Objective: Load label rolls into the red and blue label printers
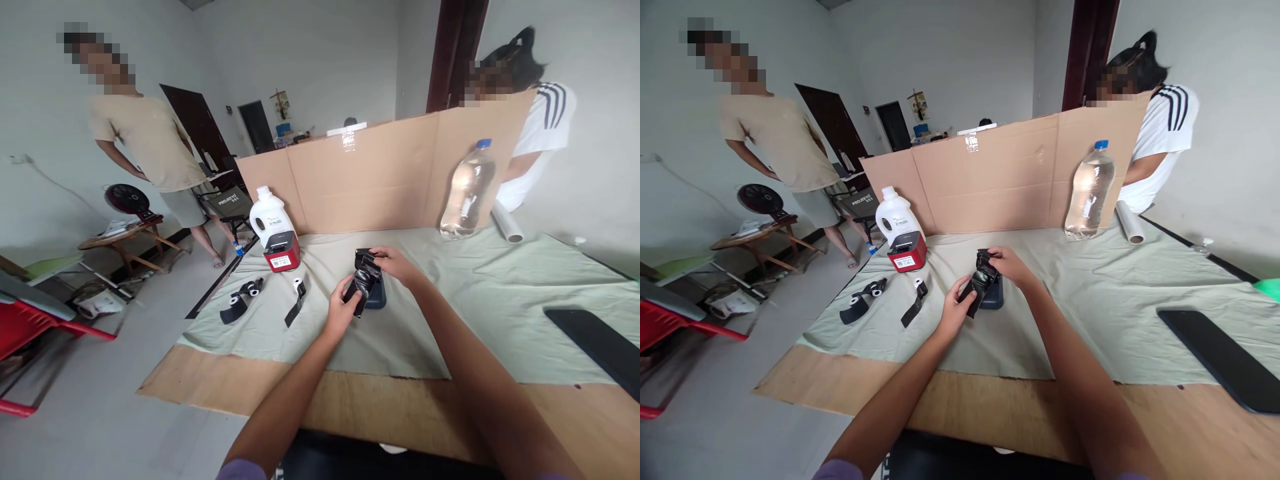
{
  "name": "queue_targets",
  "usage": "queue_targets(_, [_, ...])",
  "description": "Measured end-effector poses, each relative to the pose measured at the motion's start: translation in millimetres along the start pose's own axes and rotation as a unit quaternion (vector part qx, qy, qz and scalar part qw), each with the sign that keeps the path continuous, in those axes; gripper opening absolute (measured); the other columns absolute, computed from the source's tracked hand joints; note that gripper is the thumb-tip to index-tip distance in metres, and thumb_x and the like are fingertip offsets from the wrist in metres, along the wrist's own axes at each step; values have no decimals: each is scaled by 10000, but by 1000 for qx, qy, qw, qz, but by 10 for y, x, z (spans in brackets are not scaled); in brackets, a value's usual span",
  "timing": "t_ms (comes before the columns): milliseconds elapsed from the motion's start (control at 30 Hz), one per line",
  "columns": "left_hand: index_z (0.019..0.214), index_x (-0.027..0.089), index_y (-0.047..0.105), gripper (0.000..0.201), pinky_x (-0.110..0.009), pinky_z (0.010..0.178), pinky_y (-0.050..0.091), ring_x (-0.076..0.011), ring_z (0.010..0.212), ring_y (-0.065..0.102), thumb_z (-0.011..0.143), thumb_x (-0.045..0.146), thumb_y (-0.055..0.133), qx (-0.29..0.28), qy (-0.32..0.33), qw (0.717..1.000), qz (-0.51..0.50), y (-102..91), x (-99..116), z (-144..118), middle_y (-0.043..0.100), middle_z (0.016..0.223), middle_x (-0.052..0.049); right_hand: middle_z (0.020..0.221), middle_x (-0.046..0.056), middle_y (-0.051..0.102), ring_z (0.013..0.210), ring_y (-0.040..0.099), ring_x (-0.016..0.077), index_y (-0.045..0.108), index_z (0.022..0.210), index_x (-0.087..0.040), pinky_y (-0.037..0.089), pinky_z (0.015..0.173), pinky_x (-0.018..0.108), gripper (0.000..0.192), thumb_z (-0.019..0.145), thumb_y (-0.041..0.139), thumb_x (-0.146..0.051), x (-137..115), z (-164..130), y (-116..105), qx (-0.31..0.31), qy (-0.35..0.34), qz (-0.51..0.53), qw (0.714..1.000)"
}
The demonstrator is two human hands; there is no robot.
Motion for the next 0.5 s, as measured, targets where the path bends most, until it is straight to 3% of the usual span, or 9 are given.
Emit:
queue_targets(100, [1389, 206, 506, 648, -222, 379, 434, -95, 420, 537, 812, 423, 705, -37, -60, 997, -4, 94, -89, -41, 667, 741, 13, 1002, 79, 748, 913, 671, 215, 721, 1013, -148, 513, 870, 336, 314, 767, 527, -139, 159, 85, -29, 22, -46, -100, 994])
queue_targets(233, [1393, 189, 492, 648, -204, 340, 386, -82, 356, 499, 813, 384, 704, -48, -65, 997, -19, 138, -83, -80, 596, 636, 59, 1220, 102, 714, 1145, 643, 222, 700, 1135, -158, 464, 1037, 370, 392, 827, 467, -88, 318, 115, 70, -8, -83, -182, 980])
queue_targets(500, [1362, 190, 526, 620, -209, 360, 408, -83, 368, 500, 826, 454, 692, -36, -67, 997, -8, 85, -20, -87, 566, 601, 63, 1232, 102, 711, 1134, 644, 211, 685, 1171, -175, 464, 1024, 380, 338, 943, 436, -154, 489, 145, 143, -17, -89, -253, 963])
Point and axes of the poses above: each hand's wrist, its own z-axis towards the middle knuckle, its own y-axis out of the palm, x = y × z, the point moved 3 cm from there along z, towards the middle knuckle
